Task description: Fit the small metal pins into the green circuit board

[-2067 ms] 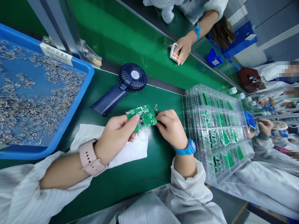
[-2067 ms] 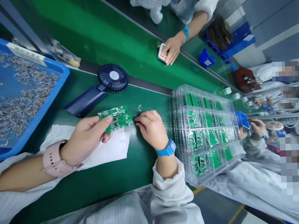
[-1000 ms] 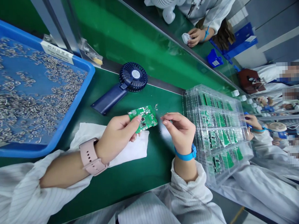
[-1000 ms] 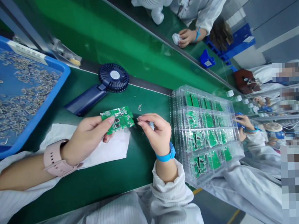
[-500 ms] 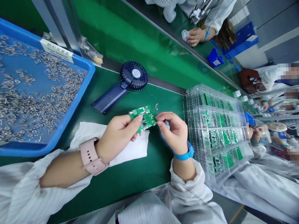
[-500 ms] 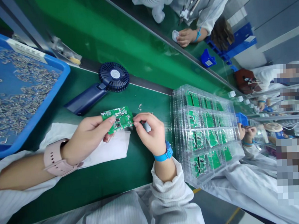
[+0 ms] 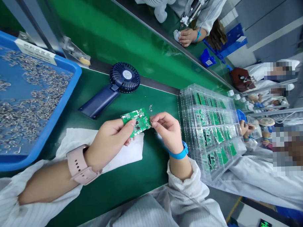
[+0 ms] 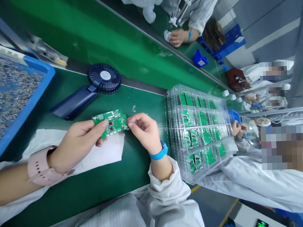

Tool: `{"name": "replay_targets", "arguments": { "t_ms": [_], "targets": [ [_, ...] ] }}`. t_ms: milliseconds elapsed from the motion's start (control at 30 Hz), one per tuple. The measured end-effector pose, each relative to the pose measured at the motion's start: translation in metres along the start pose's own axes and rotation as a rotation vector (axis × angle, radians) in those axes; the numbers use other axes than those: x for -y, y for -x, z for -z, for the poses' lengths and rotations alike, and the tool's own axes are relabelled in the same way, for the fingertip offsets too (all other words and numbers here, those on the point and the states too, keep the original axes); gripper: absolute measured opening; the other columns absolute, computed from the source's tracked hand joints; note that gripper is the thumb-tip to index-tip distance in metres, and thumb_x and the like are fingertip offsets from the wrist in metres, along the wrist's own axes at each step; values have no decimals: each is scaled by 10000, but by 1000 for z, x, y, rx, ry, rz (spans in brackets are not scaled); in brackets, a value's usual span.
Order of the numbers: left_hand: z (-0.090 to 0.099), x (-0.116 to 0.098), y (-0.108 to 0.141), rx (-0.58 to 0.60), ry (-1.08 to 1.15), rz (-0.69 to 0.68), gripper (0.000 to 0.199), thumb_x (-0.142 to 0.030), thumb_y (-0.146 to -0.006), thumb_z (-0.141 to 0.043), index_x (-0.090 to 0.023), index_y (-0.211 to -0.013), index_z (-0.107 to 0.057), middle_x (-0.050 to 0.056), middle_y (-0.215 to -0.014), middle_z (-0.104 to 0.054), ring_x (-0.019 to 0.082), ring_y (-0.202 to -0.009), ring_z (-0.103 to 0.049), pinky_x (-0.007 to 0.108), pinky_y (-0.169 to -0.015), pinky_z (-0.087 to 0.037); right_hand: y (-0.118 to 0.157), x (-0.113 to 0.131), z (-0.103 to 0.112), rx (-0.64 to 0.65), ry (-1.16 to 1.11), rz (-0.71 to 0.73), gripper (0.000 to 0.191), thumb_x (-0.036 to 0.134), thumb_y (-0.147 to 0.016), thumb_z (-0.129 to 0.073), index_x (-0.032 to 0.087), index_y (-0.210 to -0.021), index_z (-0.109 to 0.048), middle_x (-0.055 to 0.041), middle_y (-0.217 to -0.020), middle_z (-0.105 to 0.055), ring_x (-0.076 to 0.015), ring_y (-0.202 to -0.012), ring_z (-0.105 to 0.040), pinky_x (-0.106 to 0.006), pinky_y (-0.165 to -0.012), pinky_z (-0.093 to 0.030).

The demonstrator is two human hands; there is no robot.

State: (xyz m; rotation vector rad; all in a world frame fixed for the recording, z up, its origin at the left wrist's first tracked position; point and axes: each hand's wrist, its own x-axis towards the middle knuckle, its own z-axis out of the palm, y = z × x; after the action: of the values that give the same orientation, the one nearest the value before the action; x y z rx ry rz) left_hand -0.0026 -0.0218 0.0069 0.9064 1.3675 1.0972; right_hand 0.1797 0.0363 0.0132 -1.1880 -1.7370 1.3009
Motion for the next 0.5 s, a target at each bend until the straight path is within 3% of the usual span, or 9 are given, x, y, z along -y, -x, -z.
{"name": "replay_targets", "arguments": {
  "t_ms": [233, 367, 500],
  "targets": [
    [-1, -1, 0, -21, 45, 42, 425, -316, -869, -529, -198, -464, -486, -23, -418, -513, 94, -422, -498, 201, -444, -424, -1, 1, 11, 5, -123, 10, 55, 232, -850, -625, 215, -848, -572, -13, -843, -708, -151, -804, -680, -327, -749, -567],
    [-1, -1, 0, -16, 67, 51, 425, -304, -880, -523, -198, -471, -490, -21, -429, -517, 98, -438, -509, 203, -462, -439, 2, 7, 13, -51, 143, 99, 24, 199, -844, -622, 217, -849, -608, -20, -850, -706, -163, -828, -679, -341, -784, -559],
    [0, 0, 1, -2, 57, 39, 427, -310, -886, -520, -197, -475, -492, -21, -437, -518, 96, -439, -500, 205, -466, -437, 3, 11, 11, -25, 304, 215, 86, 142, -840, -597, 225, -851, -614, -14, -854, -698, -160, -822, -668, -332, -777, -541]
  ]
}}
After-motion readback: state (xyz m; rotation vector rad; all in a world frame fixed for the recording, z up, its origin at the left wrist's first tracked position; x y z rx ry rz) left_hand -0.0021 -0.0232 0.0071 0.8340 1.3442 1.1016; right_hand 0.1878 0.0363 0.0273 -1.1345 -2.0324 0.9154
